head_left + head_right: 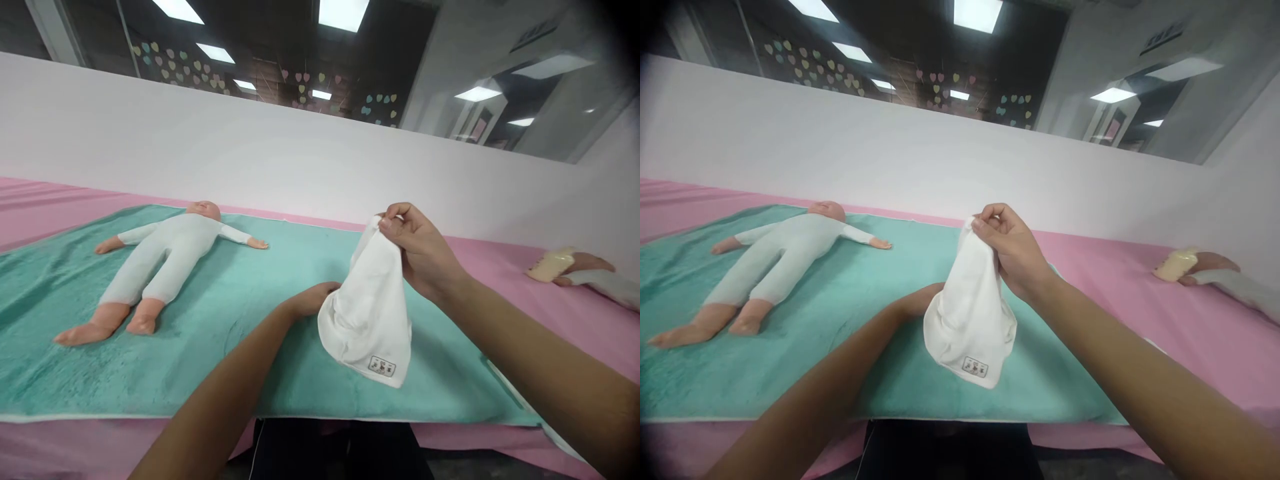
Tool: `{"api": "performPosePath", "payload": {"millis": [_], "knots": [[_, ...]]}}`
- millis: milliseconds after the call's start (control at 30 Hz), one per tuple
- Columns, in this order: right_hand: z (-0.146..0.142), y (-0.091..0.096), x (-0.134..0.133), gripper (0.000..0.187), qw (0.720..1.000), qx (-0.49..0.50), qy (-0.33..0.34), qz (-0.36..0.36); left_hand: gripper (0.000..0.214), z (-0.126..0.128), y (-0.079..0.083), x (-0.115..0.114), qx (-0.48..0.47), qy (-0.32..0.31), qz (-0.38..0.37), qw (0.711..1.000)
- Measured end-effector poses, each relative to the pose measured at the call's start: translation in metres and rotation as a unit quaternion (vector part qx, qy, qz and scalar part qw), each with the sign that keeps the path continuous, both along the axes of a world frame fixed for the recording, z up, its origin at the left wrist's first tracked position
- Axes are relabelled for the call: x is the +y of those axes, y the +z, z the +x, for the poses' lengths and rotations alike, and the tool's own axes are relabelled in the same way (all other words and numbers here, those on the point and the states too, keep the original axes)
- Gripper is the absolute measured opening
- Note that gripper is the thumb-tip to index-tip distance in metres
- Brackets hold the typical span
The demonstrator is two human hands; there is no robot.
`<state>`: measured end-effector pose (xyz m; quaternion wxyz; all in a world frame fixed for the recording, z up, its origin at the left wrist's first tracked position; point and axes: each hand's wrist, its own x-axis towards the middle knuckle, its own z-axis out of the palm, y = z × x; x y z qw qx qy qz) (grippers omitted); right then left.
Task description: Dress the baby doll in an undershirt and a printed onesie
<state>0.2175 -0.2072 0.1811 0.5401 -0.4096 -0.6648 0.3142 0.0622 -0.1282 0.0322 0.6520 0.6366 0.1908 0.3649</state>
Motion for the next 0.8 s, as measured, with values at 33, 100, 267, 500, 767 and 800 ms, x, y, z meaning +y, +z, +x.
{"api": "performPosePath", "payload": {"millis": [33,100,267,500,767,800], "knots": [[0.002,0.005,-0.003,0.022,1.000,0.001,-0.013,0.013,0.029,-0.001,0.002,-0.003,0.022,-0.035,-0.007,0.999],[0.011,0.014,-0.006,0.020,0.997,-0.005,-0.058,0.043,0.029,-0.006,0.005,-0.010,0.048,-0.120,-0.032,0.991],[0.043,0.015,-0.008,0.026,0.985,-0.040,-0.158,0.050,0.036,-0.023,0.005,-0.012,-0.002,-0.213,-0.099,0.972],[0.090,-0.020,-0.016,0.038,0.912,-0.340,-0.211,-0.089,0.028,-0.042,0.018,0.010,-0.215,0.006,-0.119,0.969],[0.015,-0.040,-0.035,0.028,0.801,-0.592,0.041,0.074,0.031,-0.040,0.021,0.009,-0.220,0.026,-0.114,0.969],[-0.004,-0.043,-0.035,0.033,0.774,-0.608,0.110,0.141,0.033,-0.040,0.021,0.008,-0.217,0.018,-0.109,0.970]]}}
